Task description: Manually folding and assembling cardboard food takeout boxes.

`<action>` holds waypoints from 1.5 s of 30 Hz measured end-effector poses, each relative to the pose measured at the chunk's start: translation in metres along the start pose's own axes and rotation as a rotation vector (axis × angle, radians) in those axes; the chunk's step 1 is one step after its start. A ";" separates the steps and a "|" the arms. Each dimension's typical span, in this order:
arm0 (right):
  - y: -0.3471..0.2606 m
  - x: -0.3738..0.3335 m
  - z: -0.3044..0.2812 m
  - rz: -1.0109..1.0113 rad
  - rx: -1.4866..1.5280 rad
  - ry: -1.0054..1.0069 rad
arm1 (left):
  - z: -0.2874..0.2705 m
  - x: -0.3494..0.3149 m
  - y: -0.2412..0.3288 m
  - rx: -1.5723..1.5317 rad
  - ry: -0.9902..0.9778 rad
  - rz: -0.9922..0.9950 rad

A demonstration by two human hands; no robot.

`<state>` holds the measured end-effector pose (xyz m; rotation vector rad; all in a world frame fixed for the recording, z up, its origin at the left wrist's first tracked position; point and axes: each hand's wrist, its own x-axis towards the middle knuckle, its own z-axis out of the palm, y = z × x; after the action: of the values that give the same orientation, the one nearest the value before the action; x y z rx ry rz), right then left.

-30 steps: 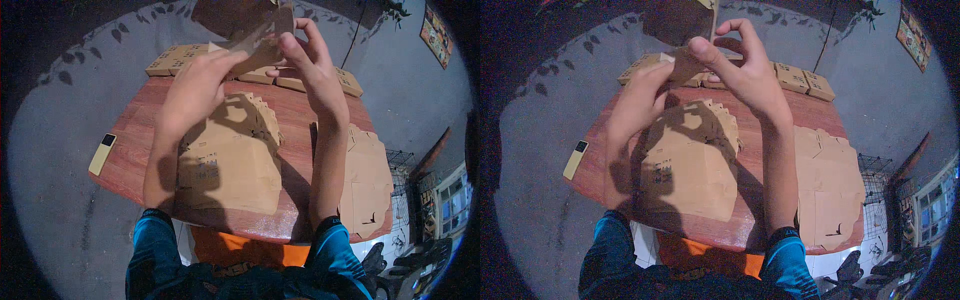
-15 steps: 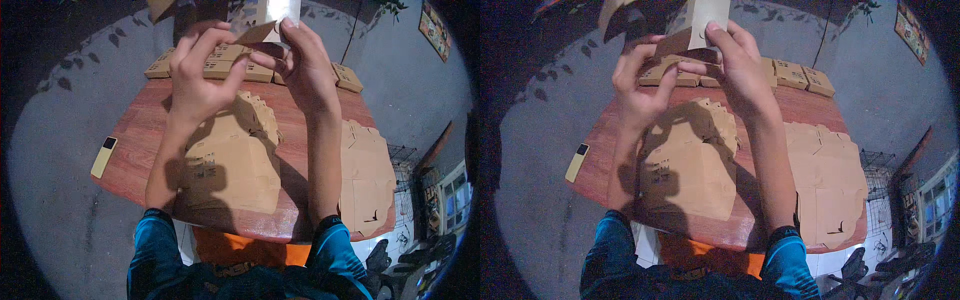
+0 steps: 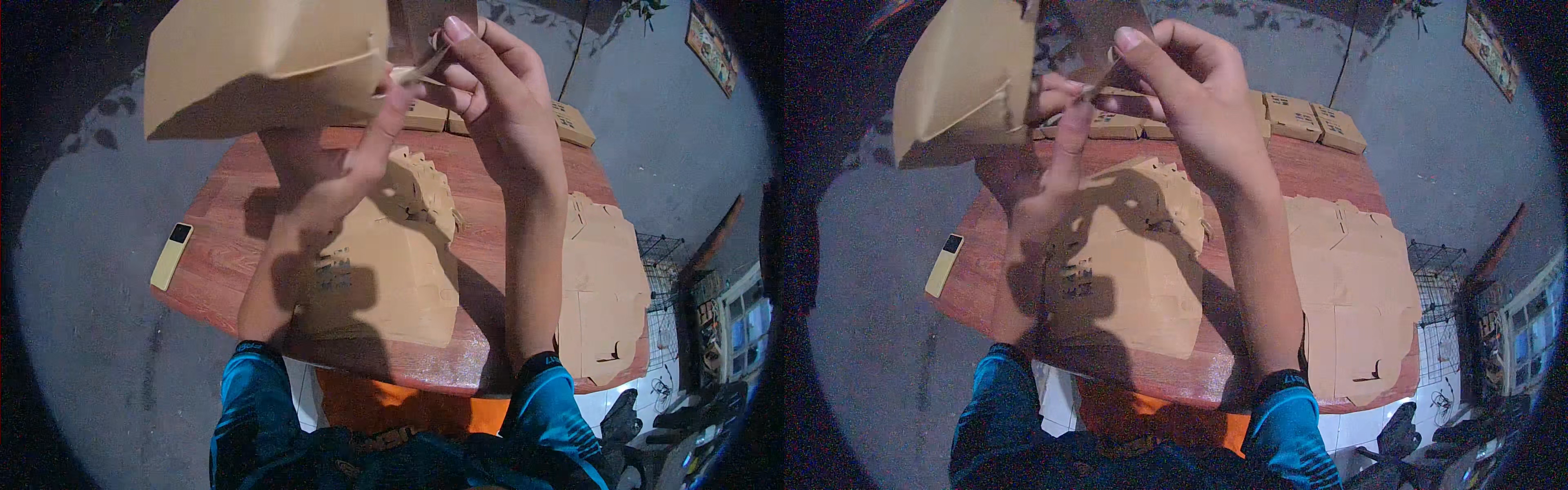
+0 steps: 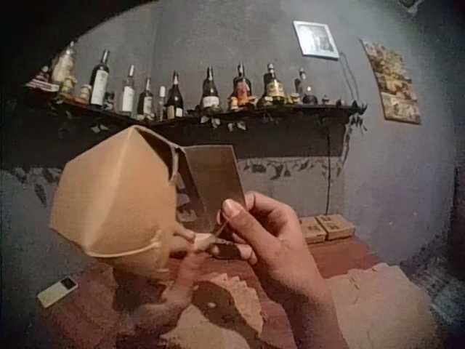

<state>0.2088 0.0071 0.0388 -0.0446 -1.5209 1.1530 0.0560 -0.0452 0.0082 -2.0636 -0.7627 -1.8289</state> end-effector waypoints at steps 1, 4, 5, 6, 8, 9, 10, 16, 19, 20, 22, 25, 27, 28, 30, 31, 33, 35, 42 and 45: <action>-0.001 -0.001 0.001 -0.002 0.042 0.015 | 0.001 0.001 0.000 -0.045 0.119 -0.007; 0.000 -0.001 0.004 -0.023 0.112 0.005 | -0.001 0.003 -0.004 -0.166 0.183 -0.089; 0.001 -0.001 0.005 -0.042 0.140 -0.019 | -0.003 0.004 -0.006 -0.285 0.163 -0.152; 0.003 -0.001 0.006 -0.039 0.141 -0.023 | -0.004 0.005 -0.008 -0.240 0.131 -0.166; 0.006 -0.001 0.006 -0.101 -0.109 0.008 | -0.001 0.006 -0.012 -0.282 0.241 -0.180; 0.009 0.000 0.008 -0.097 -0.108 0.003 | -0.001 0.005 -0.014 -0.297 0.252 -0.189; 0.011 0.001 0.009 -0.177 -0.238 0.024 | 0.000 0.005 -0.015 -0.284 0.216 -0.217; 0.019 0.002 0.013 -0.278 -0.409 0.090 | 0.000 0.005 -0.022 -0.434 0.154 -0.266; 0.020 0.002 0.013 -0.293 -0.405 0.077 | -0.004 0.004 -0.021 -0.436 0.132 -0.264; 0.020 0.002 0.013 -0.300 -0.393 0.070 | -0.005 0.004 -0.021 -0.429 0.117 -0.266; 0.019 0.002 0.013 -0.290 -0.375 0.059 | -0.006 0.005 -0.021 -0.425 0.109 -0.266; 0.019 0.001 0.013 -0.272 -0.371 0.046 | -0.007 0.006 -0.021 -0.433 0.098 -0.263; 0.019 0.002 0.013 -0.272 -0.387 0.041 | -0.007 0.007 -0.021 -0.444 0.099 -0.261; 0.019 0.002 0.014 -0.296 -0.407 0.049 | -0.007 0.007 -0.022 -0.438 0.083 -0.269; 0.019 0.002 0.015 -0.316 -0.426 0.056 | -0.008 0.006 -0.022 -0.430 0.068 -0.279; 0.019 0.001 0.015 -0.323 -0.419 0.048 | -0.008 0.006 -0.022 -0.404 0.060 -0.269; 0.017 0.001 0.015 -0.327 -0.410 0.040 | -0.008 0.005 -0.021 -0.376 0.053 -0.262; 0.016 0.000 0.015 -0.302 -0.470 0.035 | -0.008 0.005 -0.021 -0.348 0.052 -0.300; 0.019 0.001 0.017 -0.300 -0.444 0.092 | -0.006 0.005 -0.022 -0.379 0.019 -0.333; 0.023 0.002 0.018 -0.304 -0.403 0.072 | -0.007 0.004 -0.026 -0.392 0.065 -0.300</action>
<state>0.1820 0.0085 0.0278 -0.1217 -1.6105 0.5895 0.0358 -0.0273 0.0096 -2.1976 -0.7811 -2.3604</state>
